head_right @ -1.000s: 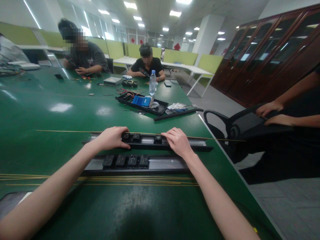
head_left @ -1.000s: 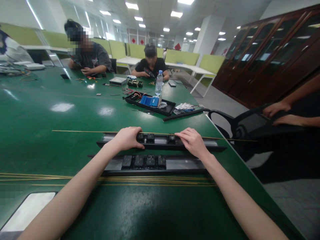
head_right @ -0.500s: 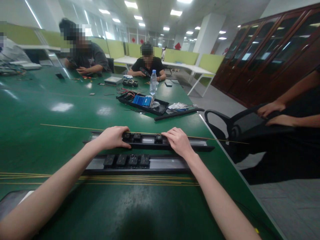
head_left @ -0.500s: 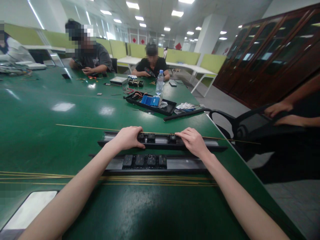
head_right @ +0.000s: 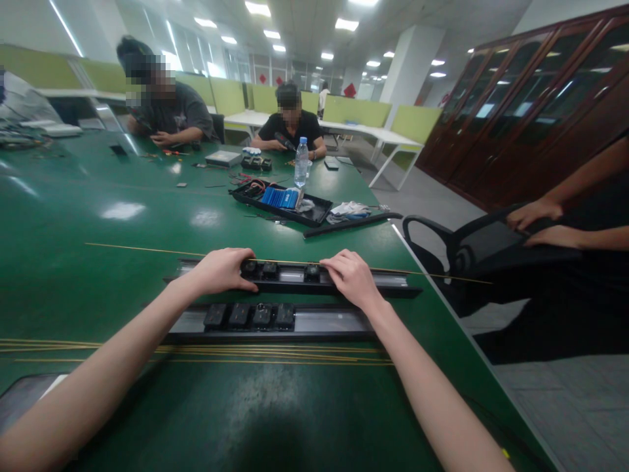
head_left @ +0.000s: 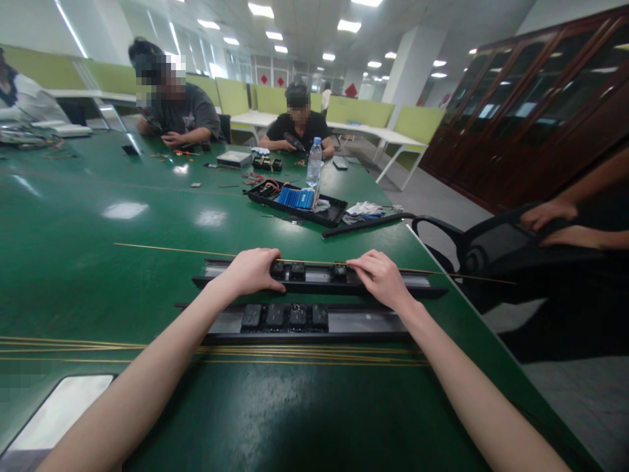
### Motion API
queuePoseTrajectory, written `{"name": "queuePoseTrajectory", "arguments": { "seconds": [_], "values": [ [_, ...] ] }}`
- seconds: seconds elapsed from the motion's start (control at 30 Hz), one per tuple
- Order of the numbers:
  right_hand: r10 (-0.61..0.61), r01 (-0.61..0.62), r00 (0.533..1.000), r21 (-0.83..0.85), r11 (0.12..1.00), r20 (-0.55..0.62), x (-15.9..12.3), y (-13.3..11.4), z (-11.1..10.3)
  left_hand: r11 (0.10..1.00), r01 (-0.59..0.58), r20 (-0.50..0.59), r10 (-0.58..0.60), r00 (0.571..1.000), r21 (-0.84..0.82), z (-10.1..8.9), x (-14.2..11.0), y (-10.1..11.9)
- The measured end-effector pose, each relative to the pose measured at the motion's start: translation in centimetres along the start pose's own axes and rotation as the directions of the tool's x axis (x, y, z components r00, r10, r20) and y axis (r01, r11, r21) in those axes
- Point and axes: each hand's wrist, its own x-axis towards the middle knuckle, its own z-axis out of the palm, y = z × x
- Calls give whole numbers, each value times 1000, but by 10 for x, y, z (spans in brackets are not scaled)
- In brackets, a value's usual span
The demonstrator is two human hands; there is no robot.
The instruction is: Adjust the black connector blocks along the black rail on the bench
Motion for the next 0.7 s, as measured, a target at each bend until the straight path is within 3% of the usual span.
{"name": "queuePoseTrajectory", "arguments": {
  "seconds": [0.7],
  "values": [
    [63,-64,996,-22,998,-69,-1,2,-4,1000,7,1,-7,1000,-14,0,-1,0]
  ]
}}
